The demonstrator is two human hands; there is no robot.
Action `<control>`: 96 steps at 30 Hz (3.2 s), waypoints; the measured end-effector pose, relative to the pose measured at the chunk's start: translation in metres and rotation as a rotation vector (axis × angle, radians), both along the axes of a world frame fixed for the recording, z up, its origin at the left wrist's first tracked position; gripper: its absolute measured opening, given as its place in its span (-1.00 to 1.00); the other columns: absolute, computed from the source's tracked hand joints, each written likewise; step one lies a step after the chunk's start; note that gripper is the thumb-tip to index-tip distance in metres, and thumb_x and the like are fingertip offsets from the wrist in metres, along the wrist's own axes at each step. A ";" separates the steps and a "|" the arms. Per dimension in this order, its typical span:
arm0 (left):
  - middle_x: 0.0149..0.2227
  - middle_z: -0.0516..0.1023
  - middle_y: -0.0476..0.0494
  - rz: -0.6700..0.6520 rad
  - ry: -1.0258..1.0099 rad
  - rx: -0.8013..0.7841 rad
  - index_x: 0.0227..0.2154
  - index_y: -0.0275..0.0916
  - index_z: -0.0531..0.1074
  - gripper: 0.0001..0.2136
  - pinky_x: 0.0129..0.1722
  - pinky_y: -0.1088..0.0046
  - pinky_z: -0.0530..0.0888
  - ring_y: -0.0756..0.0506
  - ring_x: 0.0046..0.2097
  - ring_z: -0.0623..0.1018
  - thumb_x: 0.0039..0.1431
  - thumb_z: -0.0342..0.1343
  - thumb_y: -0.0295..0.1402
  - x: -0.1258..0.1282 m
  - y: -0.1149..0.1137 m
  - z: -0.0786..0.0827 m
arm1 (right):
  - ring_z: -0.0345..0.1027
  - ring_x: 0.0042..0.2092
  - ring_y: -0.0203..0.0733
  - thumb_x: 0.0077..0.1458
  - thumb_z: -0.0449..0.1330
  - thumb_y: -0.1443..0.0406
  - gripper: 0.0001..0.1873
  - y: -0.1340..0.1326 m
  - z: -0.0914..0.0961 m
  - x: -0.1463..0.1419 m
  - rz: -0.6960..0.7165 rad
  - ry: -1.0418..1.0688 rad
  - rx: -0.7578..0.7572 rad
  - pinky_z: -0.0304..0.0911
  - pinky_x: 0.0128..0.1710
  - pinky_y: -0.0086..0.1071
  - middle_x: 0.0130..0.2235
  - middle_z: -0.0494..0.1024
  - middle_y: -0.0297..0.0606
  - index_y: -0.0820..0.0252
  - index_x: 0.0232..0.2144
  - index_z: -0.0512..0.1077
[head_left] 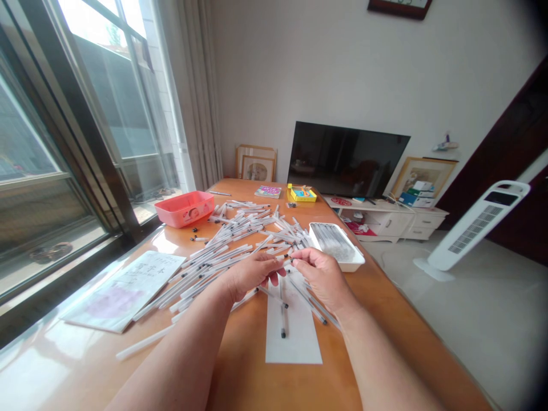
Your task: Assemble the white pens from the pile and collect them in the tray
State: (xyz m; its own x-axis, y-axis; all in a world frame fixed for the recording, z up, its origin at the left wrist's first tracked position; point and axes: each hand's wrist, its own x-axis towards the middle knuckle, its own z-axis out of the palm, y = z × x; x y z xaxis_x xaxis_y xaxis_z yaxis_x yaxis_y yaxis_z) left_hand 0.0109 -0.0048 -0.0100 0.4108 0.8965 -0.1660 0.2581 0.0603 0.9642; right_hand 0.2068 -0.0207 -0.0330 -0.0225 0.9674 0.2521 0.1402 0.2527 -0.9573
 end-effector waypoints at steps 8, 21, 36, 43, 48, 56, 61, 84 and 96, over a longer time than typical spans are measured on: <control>-0.52 0.48 -0.09 -0.014 -0.003 -0.012 -0.43 -0.27 0.59 -0.64 -0.43 0.44 0.23 -0.02 -0.46 0.35 0.11 0.13 -0.05 0.000 0.001 -0.003 | 0.25 -0.39 -0.28 0.07 0.26 0.19 -0.78 -0.001 0.001 0.001 0.015 -0.050 -0.022 0.20 -0.32 -0.38 -0.42 0.50 -0.36 0.18 -0.27 0.56; -0.49 0.47 -0.07 -0.042 0.069 0.099 -0.37 -0.27 0.58 -0.57 -0.37 0.43 0.28 -0.03 -0.44 0.36 0.12 0.11 0.05 -0.002 0.003 -0.009 | 0.22 -0.42 -0.31 0.06 0.30 0.15 -0.72 0.002 -0.001 0.006 0.077 -0.037 -0.098 0.14 -0.39 -0.42 -0.41 0.51 -0.33 0.23 -0.24 0.54; -0.48 0.45 -0.02 -0.072 0.127 0.186 -0.36 -0.27 0.50 -0.57 -0.41 0.46 0.22 0.00 -0.45 0.30 0.12 0.13 0.08 0.004 0.000 -0.010 | 0.10 -0.51 -0.29 0.25 0.02 -0.12 -0.45 0.004 -0.007 0.004 -0.039 -0.408 0.000 0.01 -0.50 -0.40 -0.61 0.24 -0.41 0.15 -0.58 0.28; -0.47 0.46 -0.01 -0.055 0.124 0.174 -0.34 -0.25 0.51 -0.56 -0.42 0.47 0.23 0.00 -0.46 0.31 0.12 0.11 0.09 0.005 0.001 -0.011 | 0.22 -0.51 -0.24 0.28 -0.07 -0.16 -0.39 0.005 -0.006 0.005 -0.036 -0.308 -0.054 0.13 -0.43 -0.38 -0.60 0.35 -0.36 0.14 -0.56 0.33; -0.47 0.47 -0.03 -0.047 0.132 0.189 -0.36 -0.26 0.50 -0.58 -0.42 0.46 0.24 0.00 -0.46 0.31 0.17 0.07 0.06 0.001 0.004 -0.012 | 0.30 -0.37 -0.23 0.27 0.06 -0.03 -0.61 0.001 0.001 0.007 0.031 -0.298 0.076 0.19 -0.33 -0.39 -0.40 0.51 -0.31 0.14 -0.37 0.40; -0.47 0.47 -0.01 -0.069 0.119 0.216 -0.41 -0.24 0.47 -0.62 -0.40 0.47 0.25 0.01 -0.45 0.31 0.12 0.14 0.03 0.004 0.001 -0.010 | 0.15 -0.51 -0.27 0.26 0.04 -0.05 -0.52 0.003 -0.007 0.006 -0.029 -0.424 0.068 0.06 -0.48 -0.40 -0.60 0.31 -0.41 0.13 -0.54 0.29; -0.46 0.47 -0.01 -0.067 0.136 0.223 -0.42 -0.24 0.46 -0.65 -0.39 0.47 0.24 0.02 -0.45 0.30 0.16 0.10 -0.01 0.006 -0.001 -0.009 | 0.17 -0.51 -0.26 0.27 -0.03 -0.13 -0.42 0.005 -0.008 0.007 -0.014 -0.395 0.030 0.09 -0.45 -0.38 -0.61 0.29 -0.39 0.13 -0.58 0.25; -0.46 0.48 -0.03 -0.043 0.159 0.224 -0.41 -0.26 0.48 -0.63 -0.41 0.47 0.24 0.00 -0.45 0.32 0.15 0.09 0.00 0.006 -0.003 -0.004 | 0.21 -0.51 -0.23 0.30 -0.08 -0.12 -0.46 0.004 -0.007 0.007 0.005 -0.390 0.019 0.10 -0.45 -0.36 -0.60 0.34 -0.38 0.11 -0.52 0.29; -0.40 0.55 -0.08 -0.077 0.108 0.191 -0.33 -0.25 0.51 -0.65 -0.35 0.46 0.32 -0.02 -0.40 0.40 0.14 0.12 -0.02 0.003 0.001 -0.013 | 0.15 -0.49 -0.25 0.30 0.00 -0.02 -0.57 0.004 -0.009 0.008 -0.039 -0.477 0.119 0.04 -0.45 -0.39 -0.57 0.32 -0.41 0.10 -0.51 0.23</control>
State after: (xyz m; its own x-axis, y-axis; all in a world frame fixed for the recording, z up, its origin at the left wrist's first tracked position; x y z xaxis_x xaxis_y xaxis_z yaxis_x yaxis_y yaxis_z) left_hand 0.0143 -0.0037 -0.0235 0.4681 0.8827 -0.0427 0.3573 -0.1448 0.9227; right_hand 0.2143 -0.0166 -0.0423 -0.1263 0.9350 0.3315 0.5674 0.3422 -0.7490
